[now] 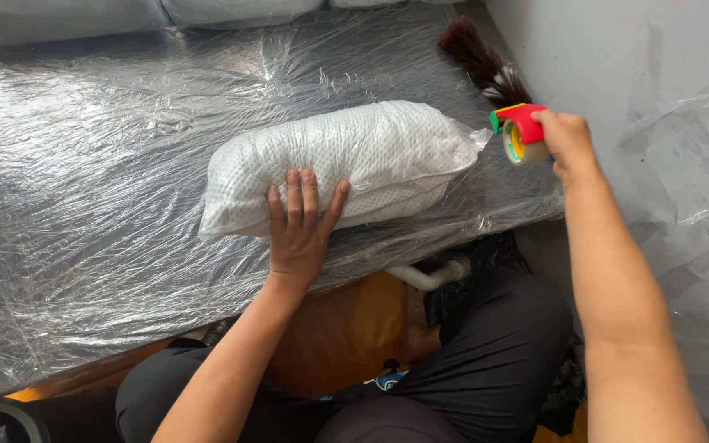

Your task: Wrapping a pillow in plastic wrap, rolling it tightly, and securing the roll with adhesive tape.

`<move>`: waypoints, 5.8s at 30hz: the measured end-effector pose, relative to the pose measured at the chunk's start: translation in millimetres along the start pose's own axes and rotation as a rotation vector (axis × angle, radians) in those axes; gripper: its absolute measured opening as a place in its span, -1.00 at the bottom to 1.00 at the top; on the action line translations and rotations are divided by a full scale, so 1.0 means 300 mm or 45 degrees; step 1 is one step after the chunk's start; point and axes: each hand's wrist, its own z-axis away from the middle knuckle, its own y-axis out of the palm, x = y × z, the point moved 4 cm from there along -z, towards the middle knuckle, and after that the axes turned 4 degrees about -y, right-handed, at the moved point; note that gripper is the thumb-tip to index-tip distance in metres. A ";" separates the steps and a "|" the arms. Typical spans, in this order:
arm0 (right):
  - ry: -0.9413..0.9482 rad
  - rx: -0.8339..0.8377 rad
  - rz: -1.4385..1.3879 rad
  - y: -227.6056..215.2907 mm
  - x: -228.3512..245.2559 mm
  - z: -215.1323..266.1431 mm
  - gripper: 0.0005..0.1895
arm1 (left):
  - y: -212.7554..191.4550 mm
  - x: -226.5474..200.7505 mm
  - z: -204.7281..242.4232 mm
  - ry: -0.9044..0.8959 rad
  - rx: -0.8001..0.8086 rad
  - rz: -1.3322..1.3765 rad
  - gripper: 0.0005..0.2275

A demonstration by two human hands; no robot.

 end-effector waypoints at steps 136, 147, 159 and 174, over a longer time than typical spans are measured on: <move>-0.124 0.710 -0.297 0.320 1.173 0.876 -0.63 | 0.005 0.015 -0.104 -0.052 0.375 -0.074 -0.48; -0.158 0.746 -0.454 0.322 1.128 0.903 -0.64 | 0.030 0.019 -0.105 -0.074 0.440 0.002 -0.44; -0.535 0.430 -0.616 0.330 1.013 1.027 -0.68 | 0.110 0.000 -0.091 -0.091 0.325 0.040 -0.53; -0.600 0.328 -0.574 0.240 0.921 1.172 -0.69 | 0.148 0.020 -0.155 -0.144 0.392 0.113 -0.54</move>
